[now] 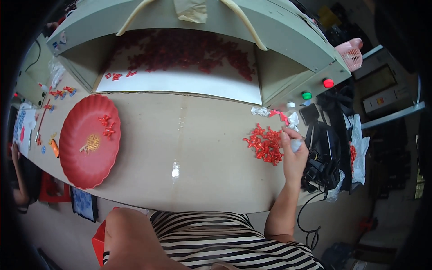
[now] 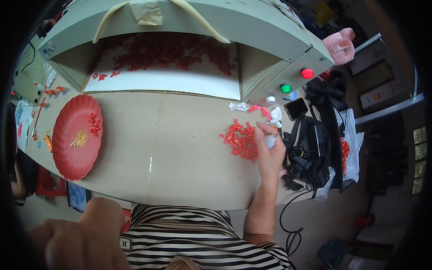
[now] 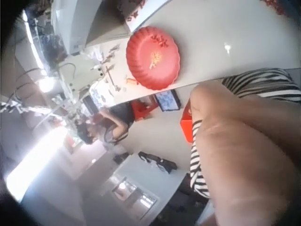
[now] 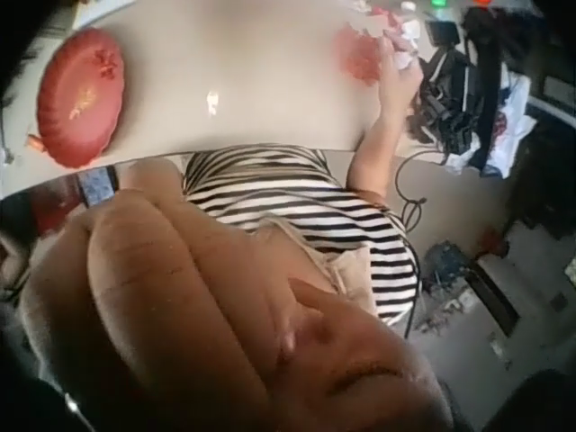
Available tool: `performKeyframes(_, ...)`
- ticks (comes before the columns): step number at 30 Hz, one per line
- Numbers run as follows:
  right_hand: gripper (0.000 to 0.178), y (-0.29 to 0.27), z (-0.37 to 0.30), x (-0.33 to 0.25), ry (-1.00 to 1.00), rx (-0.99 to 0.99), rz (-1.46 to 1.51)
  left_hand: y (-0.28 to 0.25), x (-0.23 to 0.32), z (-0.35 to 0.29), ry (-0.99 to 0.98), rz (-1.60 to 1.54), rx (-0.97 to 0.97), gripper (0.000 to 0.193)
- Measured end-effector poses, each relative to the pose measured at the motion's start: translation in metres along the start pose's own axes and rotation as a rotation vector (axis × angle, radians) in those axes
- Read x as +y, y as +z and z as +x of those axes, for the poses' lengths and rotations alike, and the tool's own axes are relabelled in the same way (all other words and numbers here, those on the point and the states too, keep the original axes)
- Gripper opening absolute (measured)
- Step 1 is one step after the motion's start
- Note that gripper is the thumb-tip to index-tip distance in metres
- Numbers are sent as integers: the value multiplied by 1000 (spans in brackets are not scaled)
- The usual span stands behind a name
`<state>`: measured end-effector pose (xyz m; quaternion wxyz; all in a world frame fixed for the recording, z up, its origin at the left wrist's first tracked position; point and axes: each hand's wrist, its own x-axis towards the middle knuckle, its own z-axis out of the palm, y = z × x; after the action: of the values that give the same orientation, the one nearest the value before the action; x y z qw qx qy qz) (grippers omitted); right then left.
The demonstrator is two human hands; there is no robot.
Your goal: The person applies glue from a glue bottle to small red plastic star-shaped components and assembles them by hand.
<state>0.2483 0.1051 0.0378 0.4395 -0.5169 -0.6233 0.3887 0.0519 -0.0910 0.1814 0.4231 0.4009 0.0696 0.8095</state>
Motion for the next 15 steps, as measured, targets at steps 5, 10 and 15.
performKeyframes(5, 17, 17, -8, -11, -67, -98, 135, 14, 9, -3, 270, 217, 79, 44)
performKeyframes(10, 18, 17, -13, 0, -93, -140, 229, -100, -57, 43, -85, 805, -73, 20)
performKeyframes(15, 19, 5, -4, -5, -211, -101, 55, -167, -125, 46, -548, 935, -9, 26)
